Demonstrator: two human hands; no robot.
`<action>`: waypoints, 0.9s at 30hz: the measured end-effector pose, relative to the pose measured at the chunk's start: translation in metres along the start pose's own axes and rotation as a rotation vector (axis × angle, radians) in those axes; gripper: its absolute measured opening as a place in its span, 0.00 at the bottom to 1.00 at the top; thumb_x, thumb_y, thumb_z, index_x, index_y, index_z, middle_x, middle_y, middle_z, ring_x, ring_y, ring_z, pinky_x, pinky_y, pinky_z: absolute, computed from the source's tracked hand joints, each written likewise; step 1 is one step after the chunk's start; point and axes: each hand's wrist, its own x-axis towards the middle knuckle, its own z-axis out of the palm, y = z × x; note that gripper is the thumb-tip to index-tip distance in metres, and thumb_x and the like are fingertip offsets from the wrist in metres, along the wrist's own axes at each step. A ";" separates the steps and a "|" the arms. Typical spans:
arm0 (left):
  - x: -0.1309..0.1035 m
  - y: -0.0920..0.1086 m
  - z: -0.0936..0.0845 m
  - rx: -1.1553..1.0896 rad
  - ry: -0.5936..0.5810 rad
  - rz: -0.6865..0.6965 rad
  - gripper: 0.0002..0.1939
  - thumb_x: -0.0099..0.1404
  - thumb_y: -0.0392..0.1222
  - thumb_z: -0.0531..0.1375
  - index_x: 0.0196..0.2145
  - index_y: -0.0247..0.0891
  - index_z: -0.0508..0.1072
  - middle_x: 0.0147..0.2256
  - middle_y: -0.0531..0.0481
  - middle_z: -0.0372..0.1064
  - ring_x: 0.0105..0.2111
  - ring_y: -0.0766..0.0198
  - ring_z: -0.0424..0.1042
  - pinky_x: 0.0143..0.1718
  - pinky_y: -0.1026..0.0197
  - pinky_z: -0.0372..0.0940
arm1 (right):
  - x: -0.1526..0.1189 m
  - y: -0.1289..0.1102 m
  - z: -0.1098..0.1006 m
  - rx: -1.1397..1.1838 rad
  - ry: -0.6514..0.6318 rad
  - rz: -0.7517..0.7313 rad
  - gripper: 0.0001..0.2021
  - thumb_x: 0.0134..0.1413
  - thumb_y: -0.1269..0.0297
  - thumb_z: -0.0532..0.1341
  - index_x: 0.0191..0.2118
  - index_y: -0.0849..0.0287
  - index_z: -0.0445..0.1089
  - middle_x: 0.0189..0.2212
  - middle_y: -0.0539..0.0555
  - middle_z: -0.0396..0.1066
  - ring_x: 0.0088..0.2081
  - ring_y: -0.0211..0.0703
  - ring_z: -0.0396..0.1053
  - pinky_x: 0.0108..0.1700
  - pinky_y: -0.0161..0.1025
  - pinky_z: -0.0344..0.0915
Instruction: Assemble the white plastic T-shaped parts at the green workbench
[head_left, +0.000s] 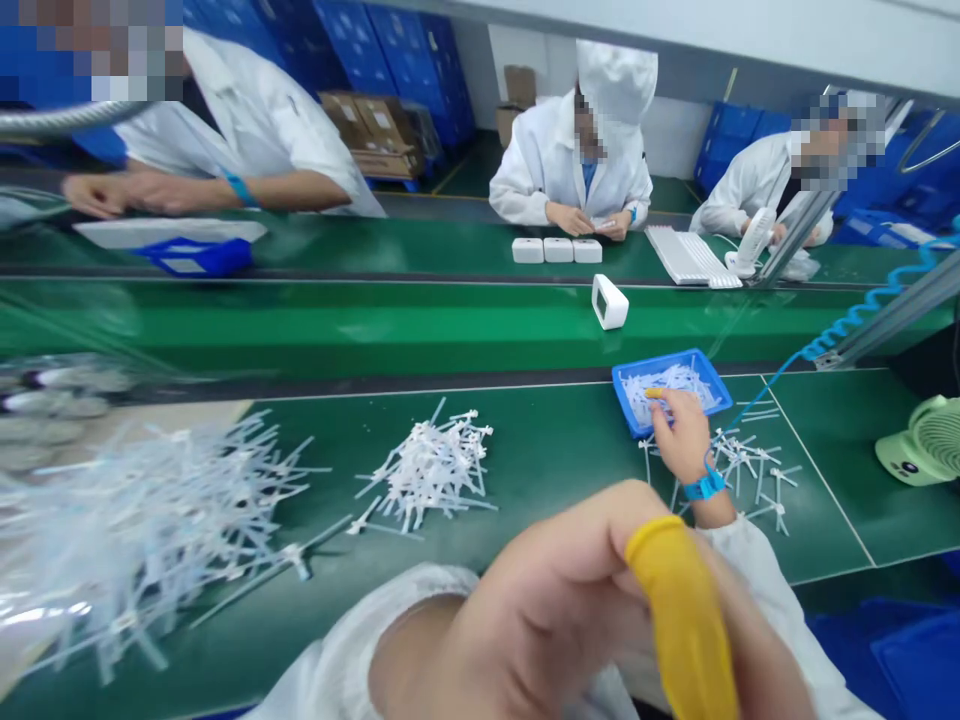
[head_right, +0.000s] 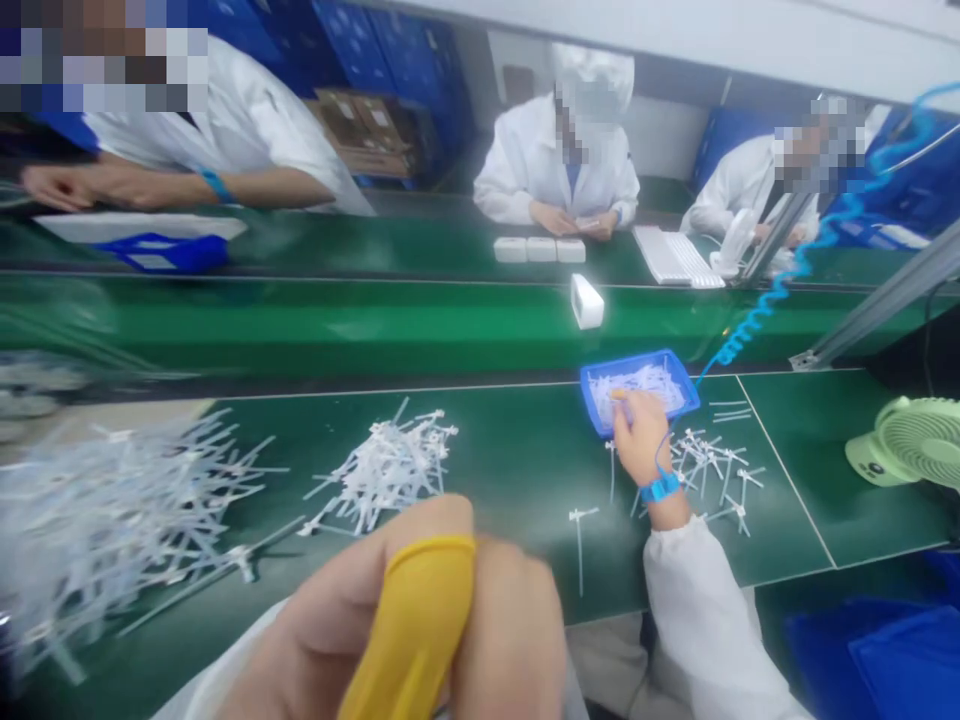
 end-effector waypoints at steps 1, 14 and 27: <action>0.006 -0.002 -0.007 0.021 -0.025 0.036 0.14 0.75 0.58 0.65 0.47 0.46 0.74 0.32 0.48 0.75 0.34 0.54 0.79 0.34 0.54 0.76 | 0.001 0.002 0.006 -0.057 -0.035 -0.050 0.14 0.70 0.69 0.56 0.50 0.58 0.79 0.46 0.60 0.82 0.50 0.57 0.74 0.60 0.53 0.67; -0.015 -0.176 -0.102 1.116 -0.323 0.008 0.06 0.78 0.39 0.58 0.45 0.39 0.75 0.45 0.44 0.73 0.45 0.55 0.70 0.48 0.55 0.66 | -0.008 -0.006 0.020 -0.216 -0.146 -0.033 0.14 0.75 0.71 0.55 0.38 0.56 0.77 0.42 0.57 0.82 0.46 0.55 0.71 0.52 0.49 0.63; -0.010 -0.180 -0.105 1.057 -0.318 -0.054 0.09 0.81 0.46 0.58 0.46 0.40 0.74 0.43 0.46 0.76 0.45 0.54 0.72 0.49 0.54 0.66 | -0.012 0.000 0.000 0.277 0.315 0.023 0.13 0.73 0.66 0.59 0.51 0.54 0.81 0.52 0.60 0.83 0.56 0.52 0.79 0.61 0.53 0.74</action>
